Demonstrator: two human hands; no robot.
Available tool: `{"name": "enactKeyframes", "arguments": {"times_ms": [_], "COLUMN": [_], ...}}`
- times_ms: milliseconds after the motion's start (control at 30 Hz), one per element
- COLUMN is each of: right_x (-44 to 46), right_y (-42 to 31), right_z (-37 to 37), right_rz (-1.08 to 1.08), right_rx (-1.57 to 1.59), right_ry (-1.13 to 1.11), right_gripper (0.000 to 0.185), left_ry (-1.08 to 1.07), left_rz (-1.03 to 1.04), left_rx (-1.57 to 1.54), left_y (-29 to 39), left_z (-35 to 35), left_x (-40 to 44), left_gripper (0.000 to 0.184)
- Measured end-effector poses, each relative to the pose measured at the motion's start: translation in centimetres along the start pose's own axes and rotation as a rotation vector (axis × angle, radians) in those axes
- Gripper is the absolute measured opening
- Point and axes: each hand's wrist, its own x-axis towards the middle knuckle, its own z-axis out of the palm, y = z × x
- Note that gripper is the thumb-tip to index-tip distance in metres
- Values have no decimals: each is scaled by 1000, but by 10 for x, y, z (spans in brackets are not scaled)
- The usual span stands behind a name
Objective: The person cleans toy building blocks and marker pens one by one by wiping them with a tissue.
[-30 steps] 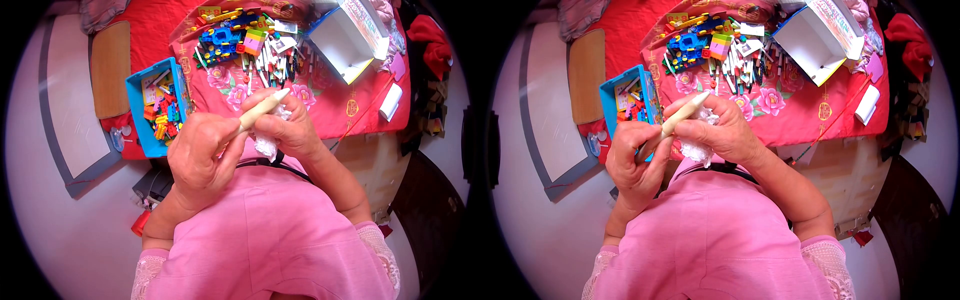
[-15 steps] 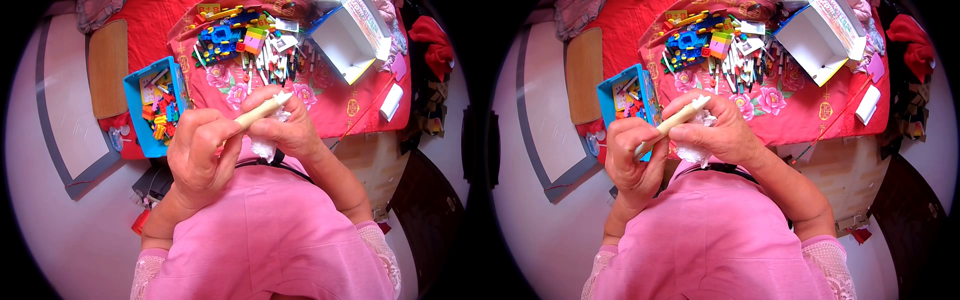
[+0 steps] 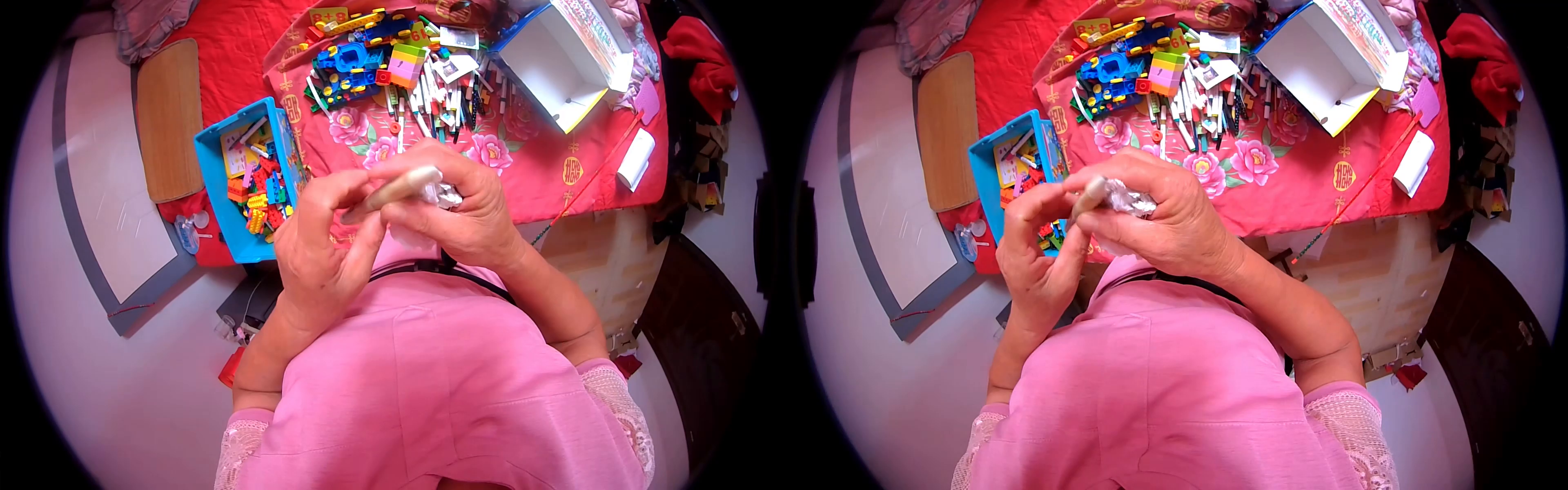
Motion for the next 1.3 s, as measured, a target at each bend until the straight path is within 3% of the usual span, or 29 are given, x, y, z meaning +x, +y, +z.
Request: {"name": "enactKeyframes", "arguments": {"times_ms": [100,167,233,333,533,633,867,1033,1300], "right_x": [3,-1,-3,-7,-20,-27,-42,-52,-59], "right_y": [-13,-9,-3,-6,-23,-18,-27,-29,-39], "right_z": [0,-11,-19,-10,11,27,33,31,31], "right_rz": [162,200,193,217,318,172,234,109,84], "right_rx": [85,-7,4,-52,33,-53,-114,-285,-270], "right_ry": [146,121,69,64,-163,-85,-91,-122,-197], "right_gripper": [20,17,18,12,12,15,13,12,15], "left_ry": [-46,-79,-31,61,122,137,199,213,217], "left_rz": [-552,-777,-799,-839,-863,-842,-616,-479,-488], "left_rx": [-591,-1051,-1306,-1433,-1452,-1395,-1174,-1111,-1136], "left_y": [14,5,-10,-16,-9,-3,21,31,38], "left_z": [0,-6,-11,-13,-14,-14,-15,-16,-17], "left_x": [5,8,9,8,-1,-7,-20,-31,-46], "left_gripper": [34,38,33,27,24,23,32,33,27]}}
